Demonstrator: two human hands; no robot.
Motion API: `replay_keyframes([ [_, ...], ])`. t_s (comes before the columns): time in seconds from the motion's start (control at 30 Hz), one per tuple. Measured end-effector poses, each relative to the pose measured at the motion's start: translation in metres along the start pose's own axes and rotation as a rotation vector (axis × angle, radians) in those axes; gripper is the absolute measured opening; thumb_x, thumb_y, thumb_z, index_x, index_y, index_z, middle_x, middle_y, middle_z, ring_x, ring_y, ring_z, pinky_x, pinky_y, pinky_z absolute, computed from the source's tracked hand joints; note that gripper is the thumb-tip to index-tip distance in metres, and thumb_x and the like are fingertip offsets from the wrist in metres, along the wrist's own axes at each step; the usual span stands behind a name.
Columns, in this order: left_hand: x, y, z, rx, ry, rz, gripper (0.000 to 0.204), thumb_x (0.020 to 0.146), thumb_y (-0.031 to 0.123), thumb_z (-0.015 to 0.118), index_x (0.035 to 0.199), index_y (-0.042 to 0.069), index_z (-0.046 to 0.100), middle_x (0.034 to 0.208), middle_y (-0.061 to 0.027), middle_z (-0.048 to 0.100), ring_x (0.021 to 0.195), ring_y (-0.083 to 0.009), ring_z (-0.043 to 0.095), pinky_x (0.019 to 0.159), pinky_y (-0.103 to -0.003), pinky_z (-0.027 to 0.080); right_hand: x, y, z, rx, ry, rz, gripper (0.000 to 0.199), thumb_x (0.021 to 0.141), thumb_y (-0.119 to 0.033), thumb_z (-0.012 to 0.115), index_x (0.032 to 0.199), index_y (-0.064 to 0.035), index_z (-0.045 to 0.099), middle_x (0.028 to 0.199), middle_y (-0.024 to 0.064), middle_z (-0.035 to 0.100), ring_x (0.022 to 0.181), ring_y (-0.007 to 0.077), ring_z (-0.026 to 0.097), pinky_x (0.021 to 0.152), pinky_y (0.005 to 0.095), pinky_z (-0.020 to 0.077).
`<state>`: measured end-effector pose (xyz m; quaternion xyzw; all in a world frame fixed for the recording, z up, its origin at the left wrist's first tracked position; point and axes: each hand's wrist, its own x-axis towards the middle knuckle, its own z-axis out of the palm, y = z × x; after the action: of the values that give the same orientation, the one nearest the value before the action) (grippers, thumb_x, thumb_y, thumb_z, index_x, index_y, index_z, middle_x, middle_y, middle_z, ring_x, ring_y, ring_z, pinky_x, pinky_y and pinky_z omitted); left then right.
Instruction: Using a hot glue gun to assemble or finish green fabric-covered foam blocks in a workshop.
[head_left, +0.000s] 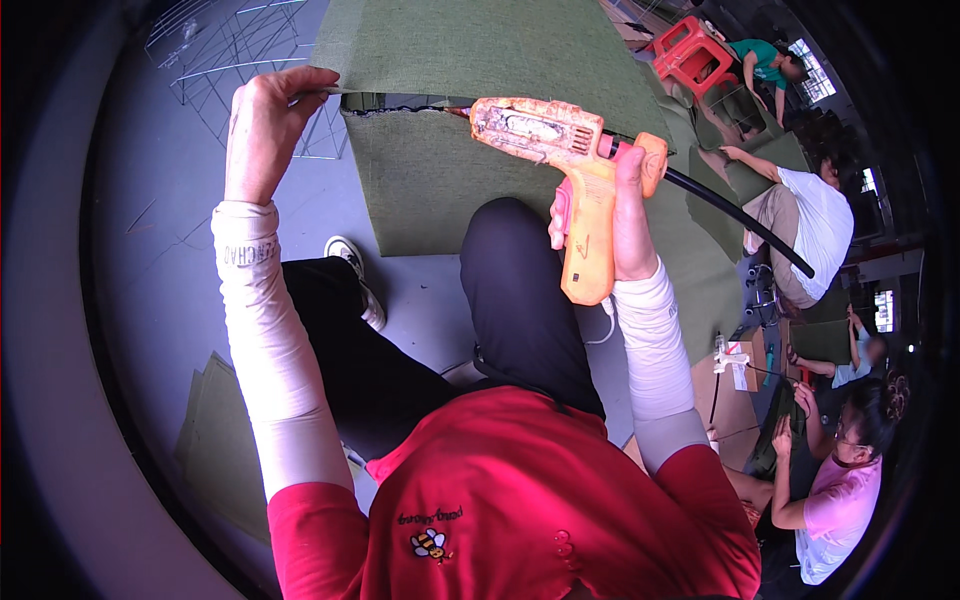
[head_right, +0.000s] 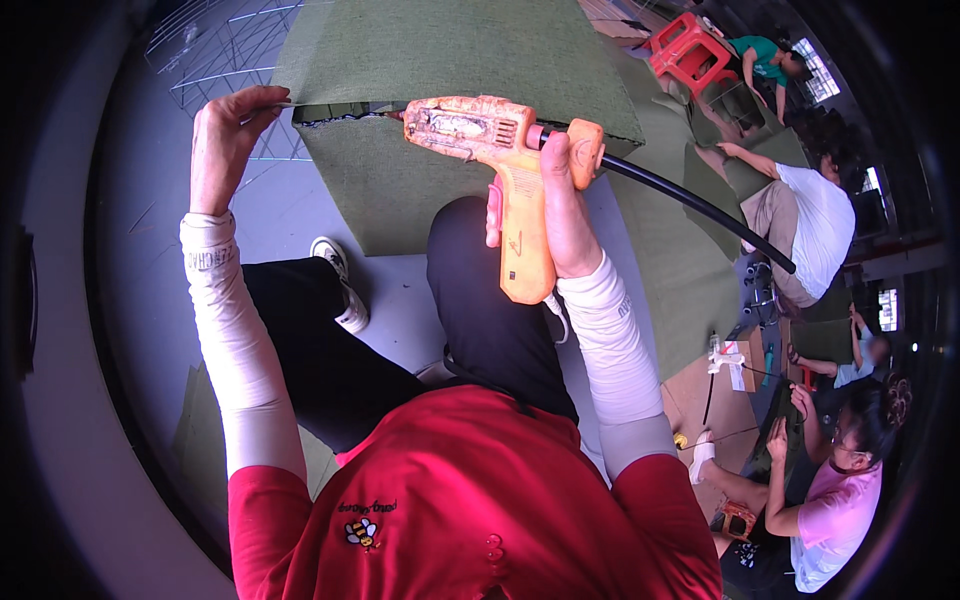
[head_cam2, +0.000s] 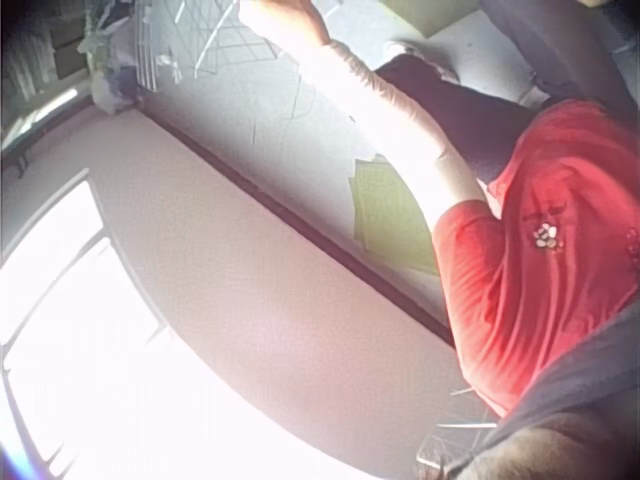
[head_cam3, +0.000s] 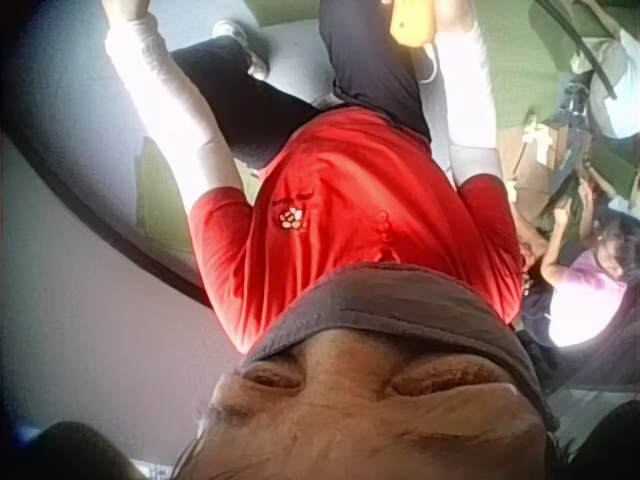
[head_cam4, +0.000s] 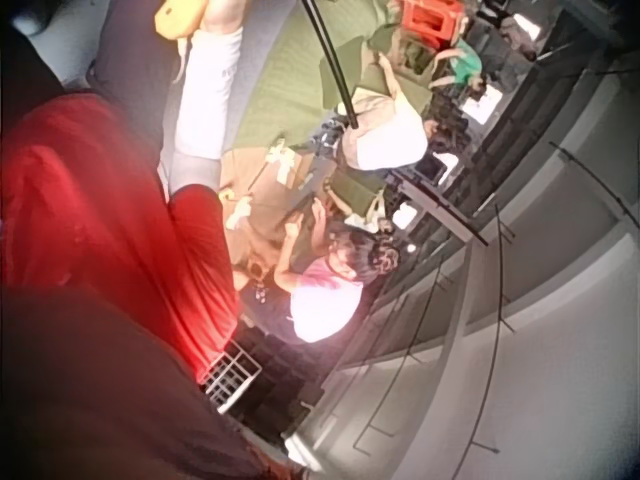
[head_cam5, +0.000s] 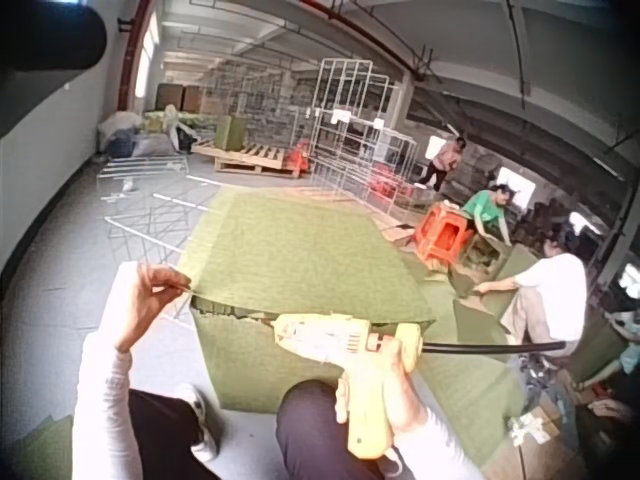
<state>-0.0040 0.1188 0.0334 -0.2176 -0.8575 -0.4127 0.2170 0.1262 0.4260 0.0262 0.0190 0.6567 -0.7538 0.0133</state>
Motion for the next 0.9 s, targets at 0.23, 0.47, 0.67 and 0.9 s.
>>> replay_keyframes([
  [0.23,0.002,-0.004,0.001,0.012,-0.015,-0.015,0.021,0.083,0.002,0.065,0.103,0.004,0.071,0.093,-0.0083,0.072,0.087,-0.0148,0.069,0.081,-0.028,0.053,0.000,-0.005,-0.001,-0.012,0.032,-0.036,0.086,0.080,-0.082,0.029,0.105,-0.0026,0.049,0.068,0.0085,0.054,0.052,0.0176,0.056,0.046,0.0316,0.0505],
  [0.47,0.000,-0.008,0.003,0.007,-0.022,-0.025,0.021,0.084,0.003,0.065,0.103,0.005,0.071,0.093,-0.0075,0.072,0.087,-0.0144,0.069,0.080,-0.027,0.053,-0.001,0.006,-0.010,0.066,0.040,0.003,0.083,0.081,-0.081,0.030,0.104,-0.0027,0.049,0.068,0.0083,0.054,0.052,0.0167,0.056,0.045,0.0309,0.0511],
  [0.67,0.000,-0.011,0.003,0.024,-0.017,-0.010,0.020,0.084,0.005,0.065,0.103,0.006,0.071,0.092,-0.0079,0.072,0.083,-0.0129,0.068,0.077,-0.026,0.052,-0.002,0.004,-0.004,0.017,0.052,-0.036,0.084,0.080,-0.081,0.031,0.103,-0.0026,0.049,0.067,0.0081,0.054,0.051,0.0166,0.056,0.045,0.0305,0.0507],
  [0.9,0.000,-0.011,0.003,0.013,-0.025,-0.017,0.020,0.083,0.004,0.065,0.103,0.002,0.070,0.094,-0.0119,0.072,0.089,-0.0181,0.070,0.080,-0.027,0.052,-0.004,0.003,-0.007,0.011,0.041,-0.051,0.082,0.083,-0.078,0.031,0.115,-0.0041,0.047,0.066,0.0074,0.053,0.050,0.0157,0.055,0.044,0.0307,0.0499],
])
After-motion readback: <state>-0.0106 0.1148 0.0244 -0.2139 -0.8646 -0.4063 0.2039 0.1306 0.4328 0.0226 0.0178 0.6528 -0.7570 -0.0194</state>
